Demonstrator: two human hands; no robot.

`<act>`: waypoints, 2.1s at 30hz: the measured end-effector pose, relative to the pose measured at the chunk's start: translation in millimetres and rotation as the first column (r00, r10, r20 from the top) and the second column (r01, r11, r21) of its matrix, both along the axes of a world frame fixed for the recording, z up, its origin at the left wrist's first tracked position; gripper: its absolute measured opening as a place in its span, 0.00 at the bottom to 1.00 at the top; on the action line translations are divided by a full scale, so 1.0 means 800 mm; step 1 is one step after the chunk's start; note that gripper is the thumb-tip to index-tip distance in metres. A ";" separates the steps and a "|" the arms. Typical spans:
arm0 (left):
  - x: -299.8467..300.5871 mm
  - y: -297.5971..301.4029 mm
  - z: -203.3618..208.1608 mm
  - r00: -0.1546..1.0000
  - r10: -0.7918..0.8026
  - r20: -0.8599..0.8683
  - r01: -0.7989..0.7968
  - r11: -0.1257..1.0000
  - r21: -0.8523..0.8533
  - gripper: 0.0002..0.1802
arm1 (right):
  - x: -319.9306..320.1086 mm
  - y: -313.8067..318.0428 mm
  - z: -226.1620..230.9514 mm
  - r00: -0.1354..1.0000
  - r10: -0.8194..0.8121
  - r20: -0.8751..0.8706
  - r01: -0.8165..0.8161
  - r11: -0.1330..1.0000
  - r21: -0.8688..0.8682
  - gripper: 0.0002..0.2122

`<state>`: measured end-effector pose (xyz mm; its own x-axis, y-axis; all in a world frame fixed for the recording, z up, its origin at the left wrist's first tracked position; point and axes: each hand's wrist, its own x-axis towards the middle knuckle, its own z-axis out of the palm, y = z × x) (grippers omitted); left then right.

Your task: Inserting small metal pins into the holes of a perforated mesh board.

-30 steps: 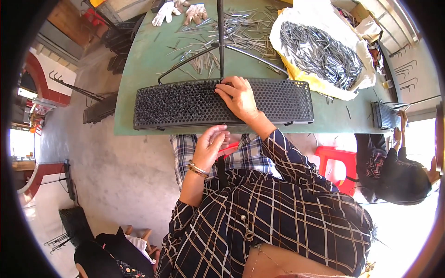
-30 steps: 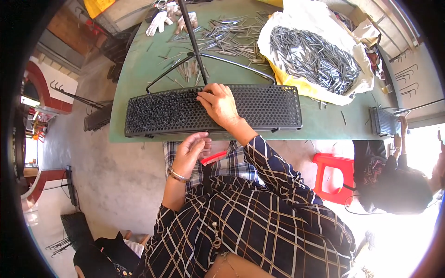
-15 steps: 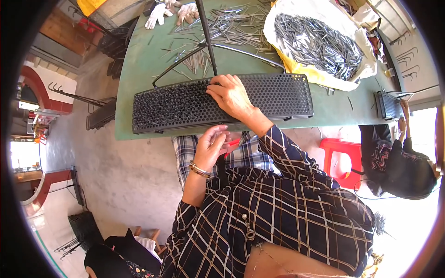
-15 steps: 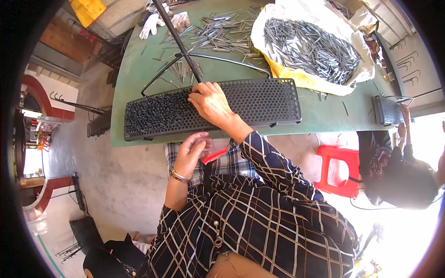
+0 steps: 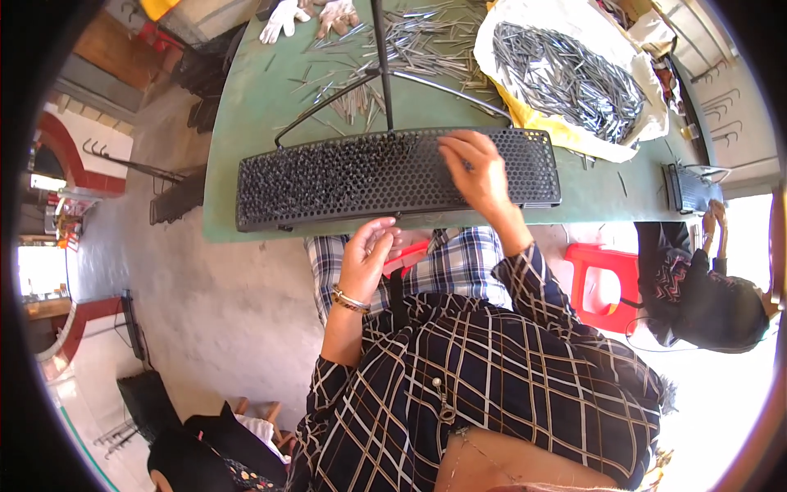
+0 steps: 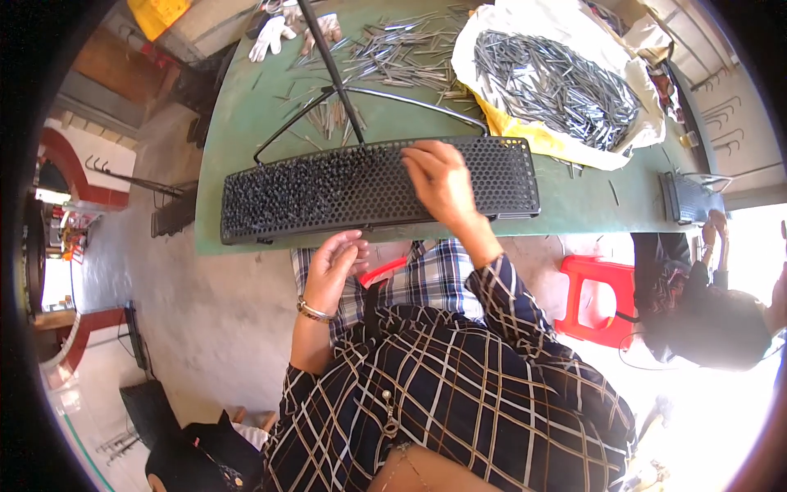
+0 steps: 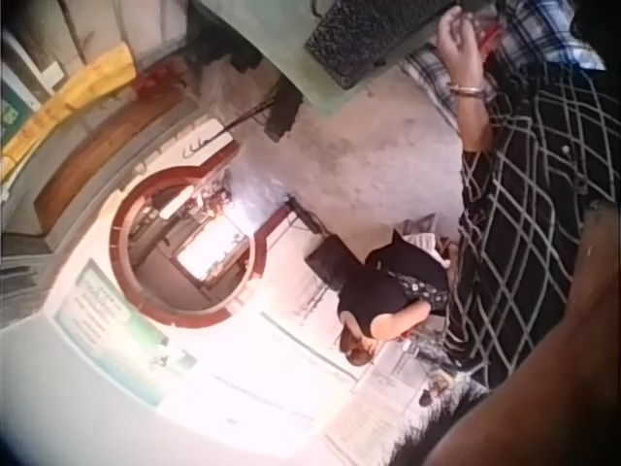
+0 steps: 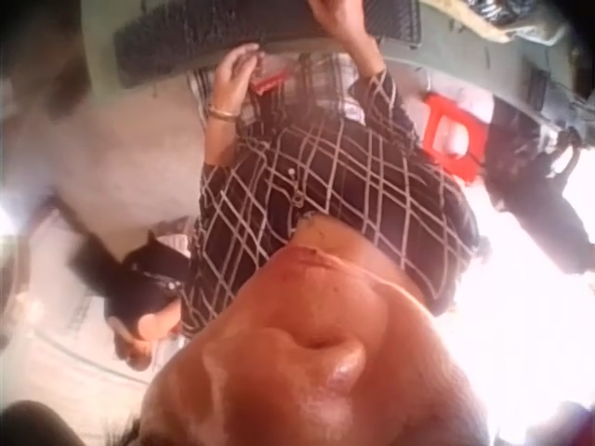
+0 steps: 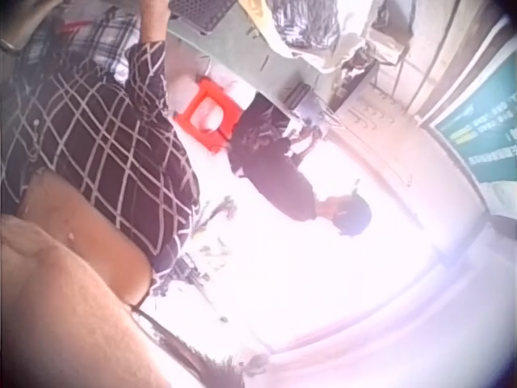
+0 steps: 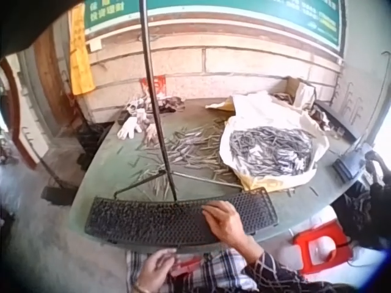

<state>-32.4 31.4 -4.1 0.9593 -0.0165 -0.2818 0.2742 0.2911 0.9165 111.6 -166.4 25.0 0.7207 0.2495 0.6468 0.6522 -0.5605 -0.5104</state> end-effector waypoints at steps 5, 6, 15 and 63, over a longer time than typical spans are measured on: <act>0.031 -0.015 0.033 0.997 -0.034 0.070 0.030 0.998 0.060 0.14 | 0.006 -0.122 -0.003 0.899 -0.437 -0.002 0.436 0.898 -0.063 0.08; 0.044 -0.021 0.043 0.993 -0.077 0.094 0.071 0.995 0.074 0.14 | 0.008 -0.140 -0.008 0.862 -0.508 -0.012 0.503 0.856 -0.116 0.10; 0.245 -0.132 0.130 0.869 -0.427 0.249 0.326 0.874 0.360 0.15 | 0.001 -0.153 -0.024 0.832 -0.538 -0.134 0.527 0.842 -0.116 0.16; 0.692 -0.372 -0.035 0.890 -0.203 -0.408 0.358 -0.242 0.902 0.47 | 0.017 -0.179 -0.006 0.779 -0.498 -0.380 0.482 0.864 -0.144 0.17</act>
